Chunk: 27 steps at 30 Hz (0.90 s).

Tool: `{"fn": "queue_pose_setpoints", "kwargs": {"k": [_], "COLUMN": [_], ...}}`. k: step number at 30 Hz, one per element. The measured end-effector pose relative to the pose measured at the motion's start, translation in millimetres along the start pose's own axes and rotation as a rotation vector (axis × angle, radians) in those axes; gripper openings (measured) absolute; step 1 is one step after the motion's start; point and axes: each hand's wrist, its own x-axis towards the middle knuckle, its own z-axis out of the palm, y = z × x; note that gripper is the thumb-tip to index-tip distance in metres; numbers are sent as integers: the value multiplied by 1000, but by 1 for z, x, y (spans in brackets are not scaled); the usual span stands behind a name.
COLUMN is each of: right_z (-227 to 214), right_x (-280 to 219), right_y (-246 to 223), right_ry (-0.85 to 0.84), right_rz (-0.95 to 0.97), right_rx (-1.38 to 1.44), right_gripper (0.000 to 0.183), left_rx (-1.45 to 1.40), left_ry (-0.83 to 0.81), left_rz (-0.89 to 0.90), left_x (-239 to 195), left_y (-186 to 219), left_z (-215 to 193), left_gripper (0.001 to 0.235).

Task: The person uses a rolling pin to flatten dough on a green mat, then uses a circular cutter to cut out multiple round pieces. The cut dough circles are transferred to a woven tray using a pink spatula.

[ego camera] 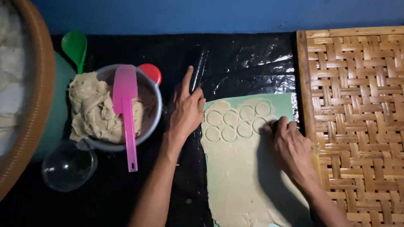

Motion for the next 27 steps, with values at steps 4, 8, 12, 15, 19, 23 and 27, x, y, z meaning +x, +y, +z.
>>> {"fn": "queue_pose_setpoints", "kwargs": {"k": [4, 8, 12, 15, 19, 23, 27], "right_z": [-15, -13, 1, -34, -48, -30, -32], "right_x": [1, 3, -2, -13, -30, -33, -27], "right_y": [-4, -7, 15, -28, -89, -121, -141], "right_ry": [-27, -70, -9, -69, -302, -175, -140], "right_rz": [-57, 69, -14, 192, 147, -245, -309], "right_rx": [56, 0, 186, 392, 570, 474, 366], "right_gripper": [48, 47, 43, 43, 43, 47, 40], "left_rx": [14, -6, -26, 12, -41, -62, -105], "left_ry": [-7, -59, 37, 3, 33, 42, 62], "left_rz": [-38, -109, -26, -68, -71, -62, -61], "left_x": [-2, 0, -5, -3, -7, -10, -11], "left_y": [3, 5, -4, -6, -14, -19, -20], "left_z": [-2, -1, 5, 6, 15, 19, 19], "left_gripper": [9, 9, 11, 8, 8, 9, 9]}}
